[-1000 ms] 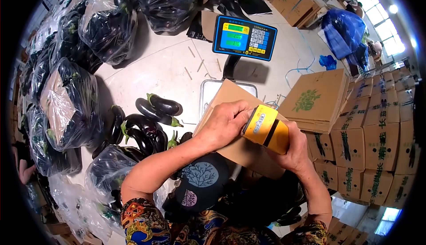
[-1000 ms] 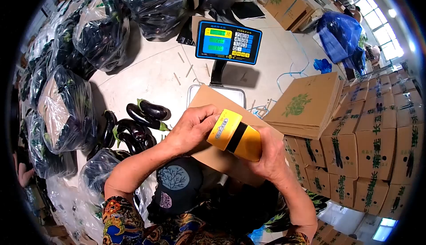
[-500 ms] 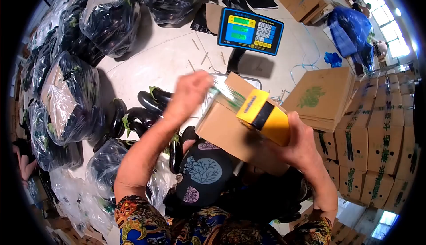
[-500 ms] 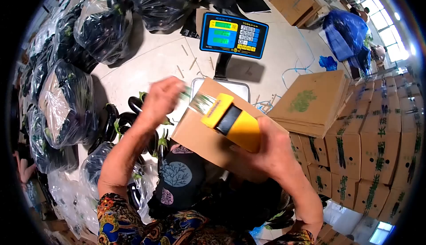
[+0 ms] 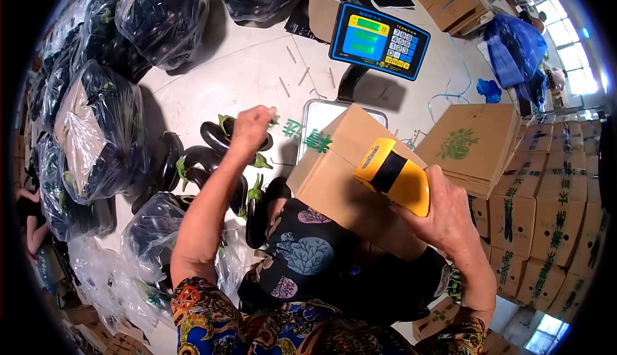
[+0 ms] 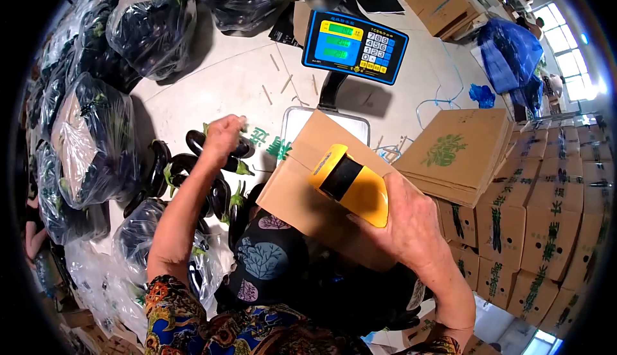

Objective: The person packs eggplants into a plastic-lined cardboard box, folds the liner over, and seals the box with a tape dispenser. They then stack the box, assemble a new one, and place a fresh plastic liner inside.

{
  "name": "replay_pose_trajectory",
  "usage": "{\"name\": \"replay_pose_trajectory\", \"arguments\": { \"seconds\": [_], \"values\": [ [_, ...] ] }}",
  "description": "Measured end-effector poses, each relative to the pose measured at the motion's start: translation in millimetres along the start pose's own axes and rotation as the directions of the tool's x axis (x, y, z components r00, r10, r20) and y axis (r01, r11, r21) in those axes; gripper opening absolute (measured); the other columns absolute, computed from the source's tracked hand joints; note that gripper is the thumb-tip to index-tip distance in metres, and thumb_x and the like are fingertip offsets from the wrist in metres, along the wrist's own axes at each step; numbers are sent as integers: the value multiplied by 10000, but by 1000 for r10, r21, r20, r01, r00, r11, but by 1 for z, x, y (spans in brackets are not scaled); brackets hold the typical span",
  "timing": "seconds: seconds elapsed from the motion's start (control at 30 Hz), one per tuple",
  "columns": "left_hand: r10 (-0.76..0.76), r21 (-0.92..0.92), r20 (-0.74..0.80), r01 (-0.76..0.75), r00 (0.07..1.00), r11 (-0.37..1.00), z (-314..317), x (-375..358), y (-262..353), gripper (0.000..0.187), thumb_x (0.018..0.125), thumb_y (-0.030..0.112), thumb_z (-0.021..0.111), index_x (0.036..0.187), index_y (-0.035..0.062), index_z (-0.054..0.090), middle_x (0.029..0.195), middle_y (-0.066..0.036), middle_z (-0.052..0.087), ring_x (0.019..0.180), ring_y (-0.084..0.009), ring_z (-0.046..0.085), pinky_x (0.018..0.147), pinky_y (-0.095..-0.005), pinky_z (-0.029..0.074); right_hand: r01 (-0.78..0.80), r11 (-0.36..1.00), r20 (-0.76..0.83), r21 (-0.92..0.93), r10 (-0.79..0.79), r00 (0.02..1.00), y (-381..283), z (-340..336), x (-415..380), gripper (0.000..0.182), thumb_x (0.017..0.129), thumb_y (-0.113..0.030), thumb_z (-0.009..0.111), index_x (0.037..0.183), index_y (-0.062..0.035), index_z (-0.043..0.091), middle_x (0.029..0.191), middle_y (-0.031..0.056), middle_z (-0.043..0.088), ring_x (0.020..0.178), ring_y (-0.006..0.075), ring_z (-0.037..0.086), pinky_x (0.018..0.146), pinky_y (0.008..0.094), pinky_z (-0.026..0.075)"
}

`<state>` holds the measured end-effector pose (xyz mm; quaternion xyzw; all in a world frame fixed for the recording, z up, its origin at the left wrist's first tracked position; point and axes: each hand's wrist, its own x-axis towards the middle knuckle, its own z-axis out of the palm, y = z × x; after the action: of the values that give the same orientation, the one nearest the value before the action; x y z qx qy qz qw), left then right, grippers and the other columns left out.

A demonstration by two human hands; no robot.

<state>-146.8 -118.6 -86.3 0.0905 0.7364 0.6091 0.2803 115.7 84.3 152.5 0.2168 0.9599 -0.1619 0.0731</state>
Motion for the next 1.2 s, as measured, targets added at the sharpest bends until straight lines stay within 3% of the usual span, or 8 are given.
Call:
{"name": "replay_pose_trajectory", "arguments": {
  "seconds": [0.13, 0.43, 0.63, 0.73, 0.83, 1.07, 1.1, 1.2],
  "values": [
    [330, 384, 233, -398, 915, 833, 46, -14, -36, 349, 915, 338, 592, 782, 16, 601, 661, -110, 589, 603, -192, 547, 624, -352, 477, -4, 998, 54, -67, 8, 999, -6, -3, 5, 542, 748, -376, 775, 1020, -22, 468, 898, 220, 653, 855, 420, 634, 704, 464, 520],
    [-138, 765, 386, -234, 912, 600, 78, -14, -55, 329, 947, 351, 498, 972, 65, 657, 849, -262, 652, 832, -456, 625, 742, -528, 504, 74, 997, -41, -6, -74, 996, -8, 5, 7, 523, 710, -415, 784, 909, -29, 491, 773, 216, 603, 755, 444, 595, 635, 465, 479],
    [249, 424, 101, -268, 963, 865, 80, -2, -74, 307, 958, 338, 495, 980, 46, 589, 825, -225, 627, 791, -405, 623, 719, -421, 501, 24, 999, -33, -32, -25, 999, -7, 4, 7, 493, 701, -350, 806, 939, -35, 512, 791, 188, 615, 748, 408, 617, 641, 447, 497],
    [-13, -46, 251, 25, 968, 999, 91, 7, -5, 542, 981, 496, 401, 1253, 56, 561, 1235, -121, 585, 1156, -232, 525, 986, -354, 397, 56, 998, -28, -38, -57, 998, -6, 7, 11, 501, 695, -313, 824, 993, -32, 537, 825, 158, 637, 763, 354, 655, 655, 424, 532],
    [60, -219, 371, 24, 927, 976, 131, -3, -6, 540, 987, 477, 348, 1165, 13, 559, 1188, -202, 603, 1158, -316, 528, 996, -393, 383, 94, 995, -55, -30, -95, 994, -2, 8, 11, 499, 674, -257, 841, 1000, -27, 542, 810, 157, 644, 727, 352, 656, 644, 432, 534],
    [-7, 480, 364, -182, 931, 858, 103, 13, -44, 551, 1007, 457, 270, 1131, 23, 586, 1099, -261, 606, 1047, -434, 544, 949, -440, 405, 160, 987, -91, -15, -161, 983, 2, 7, 9, 496, 695, -257, 813, 1014, -10, 524, 801, 179, 642, 726, 382, 648, 614, 441, 523],
    [-54, 268, 225, -9, 973, 963, 102, 6, -27, 680, 970, 569, 333, 1136, -23, 623, 1132, -201, 645, 1114, -286, 574, 963, -361, 419, 168, 986, -90, -14, -169, 981, 5, 7, 7, 511, 690, -238, 818, 1032, -15, 511, 834, 184, 641, 746, 400, 642, 623, 444, 521],
    [152, 35, 281, -169, 948, 985, 88, -23, 64, 662, 966, 549, 376, 1267, -13, 553, 1227, -216, 600, 1151, -286, 559, 1006, -336, 404, 217, 976, -131, 20, -213, 968, 10, 10, 3, 546, 694, -220, 801, 1086, -9, 483, 865, 191, 634, 766, 415, 635, 631, 467, 507]
  ]
}}
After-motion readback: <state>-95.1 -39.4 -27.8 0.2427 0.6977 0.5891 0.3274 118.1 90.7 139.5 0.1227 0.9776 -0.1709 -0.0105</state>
